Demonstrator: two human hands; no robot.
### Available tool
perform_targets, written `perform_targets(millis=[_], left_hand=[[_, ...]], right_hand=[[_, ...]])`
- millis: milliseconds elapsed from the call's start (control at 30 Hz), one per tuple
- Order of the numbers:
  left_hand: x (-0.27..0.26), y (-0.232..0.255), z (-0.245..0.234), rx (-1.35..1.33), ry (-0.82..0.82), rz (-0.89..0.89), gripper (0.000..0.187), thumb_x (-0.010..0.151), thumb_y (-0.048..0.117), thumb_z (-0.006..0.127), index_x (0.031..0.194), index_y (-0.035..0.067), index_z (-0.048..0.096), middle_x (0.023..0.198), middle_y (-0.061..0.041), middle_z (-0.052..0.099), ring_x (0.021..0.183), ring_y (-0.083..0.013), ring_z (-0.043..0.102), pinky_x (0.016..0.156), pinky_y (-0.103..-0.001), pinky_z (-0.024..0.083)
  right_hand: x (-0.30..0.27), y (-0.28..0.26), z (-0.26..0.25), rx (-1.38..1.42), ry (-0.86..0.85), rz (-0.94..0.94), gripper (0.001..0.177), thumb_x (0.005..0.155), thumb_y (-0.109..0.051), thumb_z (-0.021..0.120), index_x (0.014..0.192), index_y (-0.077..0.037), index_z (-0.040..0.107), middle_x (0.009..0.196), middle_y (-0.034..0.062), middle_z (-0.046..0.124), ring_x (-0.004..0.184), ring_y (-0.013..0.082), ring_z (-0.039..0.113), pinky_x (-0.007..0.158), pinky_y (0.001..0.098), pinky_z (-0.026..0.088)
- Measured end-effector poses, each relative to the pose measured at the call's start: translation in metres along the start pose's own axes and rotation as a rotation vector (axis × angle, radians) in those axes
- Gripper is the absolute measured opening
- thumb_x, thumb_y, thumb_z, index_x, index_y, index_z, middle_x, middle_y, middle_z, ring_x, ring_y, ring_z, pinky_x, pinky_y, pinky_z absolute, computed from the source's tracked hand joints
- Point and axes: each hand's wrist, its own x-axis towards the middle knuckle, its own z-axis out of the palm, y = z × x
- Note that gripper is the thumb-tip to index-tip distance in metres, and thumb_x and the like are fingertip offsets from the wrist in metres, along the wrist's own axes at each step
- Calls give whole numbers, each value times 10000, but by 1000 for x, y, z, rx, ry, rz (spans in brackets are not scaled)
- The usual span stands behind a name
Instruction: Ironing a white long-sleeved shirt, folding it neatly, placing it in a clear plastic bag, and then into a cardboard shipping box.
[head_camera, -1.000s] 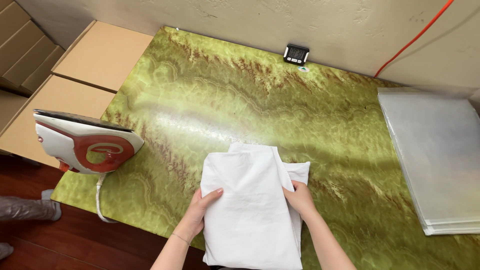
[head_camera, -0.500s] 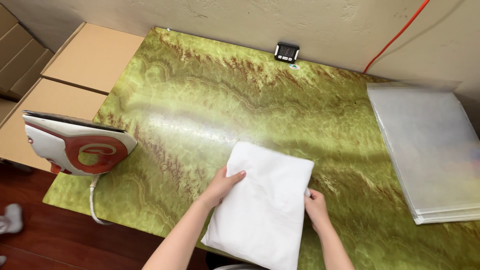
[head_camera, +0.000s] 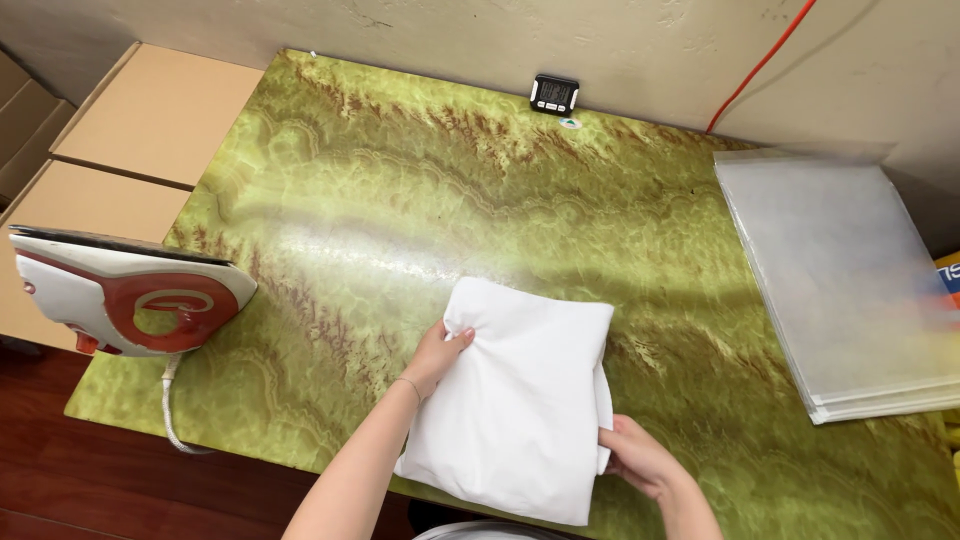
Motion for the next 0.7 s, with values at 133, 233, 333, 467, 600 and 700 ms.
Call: perform_targets(millis=[133, 233, 333, 467, 600, 700], left_hand=[[-4, 2, 1, 28, 0, 15, 526, 978, 338, 672, 1465, 141, 635, 1425, -48, 731, 1265, -232, 697, 1042, -385, 562], [-11, 8, 1, 95, -14, 7, 523, 977, 368, 650, 1459, 164, 638, 1424, -24, 729, 1257, -208, 693, 1041, -367, 557], [-12, 8, 2, 118, -55, 28, 481, 978, 350, 664, 1411, 142, 669, 1375, -38, 755, 1200, -223, 723, 991, -375, 588], [-9, 0, 8, 250, -25, 55, 536, 950, 417, 677, 1430, 179, 649, 1398, -18, 738, 1234, -213, 703, 1022, -378, 563], [8, -15, 16, 497, -28, 238, 752, 852, 504, 736, 1526, 220, 560, 1471, -7, 707, 1339, -242, 670, 1095, -390, 521], [6, -14, 16, 494, -40, 229, 724, 925, 507, 681, 1539, 151, 534, 1507, -49, 674, 1357, -276, 656, 1096, -435, 545]], right_hand=[[-3, 22, 5, 120, 92, -68, 444, 980, -90, 681, 1376, 103, 737, 1359, 253, 811, 1188, 355, 733, 1081, 496, 558], [-4, 43, 11, -126, 198, -16, 542, 986, -186, 698, 1519, -94, 669, 1468, 95, 782, 1242, 252, 723, 1011, 431, 582], [-3, 69, 4, -21, 92, 80, 450, 1003, -56, 686, 1439, 47, 643, 1018, 249, 805, 664, 282, 656, 539, 341, 518], [23, 116, -16, -204, 17, 59, 124, 964, 42, 682, 1066, 65, 748, 751, 202, 839, 529, 203, 697, 419, 245, 411], [32, 119, -44, -571, 279, 19, 181, 906, -176, 881, 1063, -116, 811, 783, 43, 864, 576, 154, 757, 653, 267, 582], [-19, 38, -20, -509, 556, -136, 258, 1086, -333, 631, 1144, -120, 764, 922, 36, 824, 743, 157, 720, 686, 279, 597]])
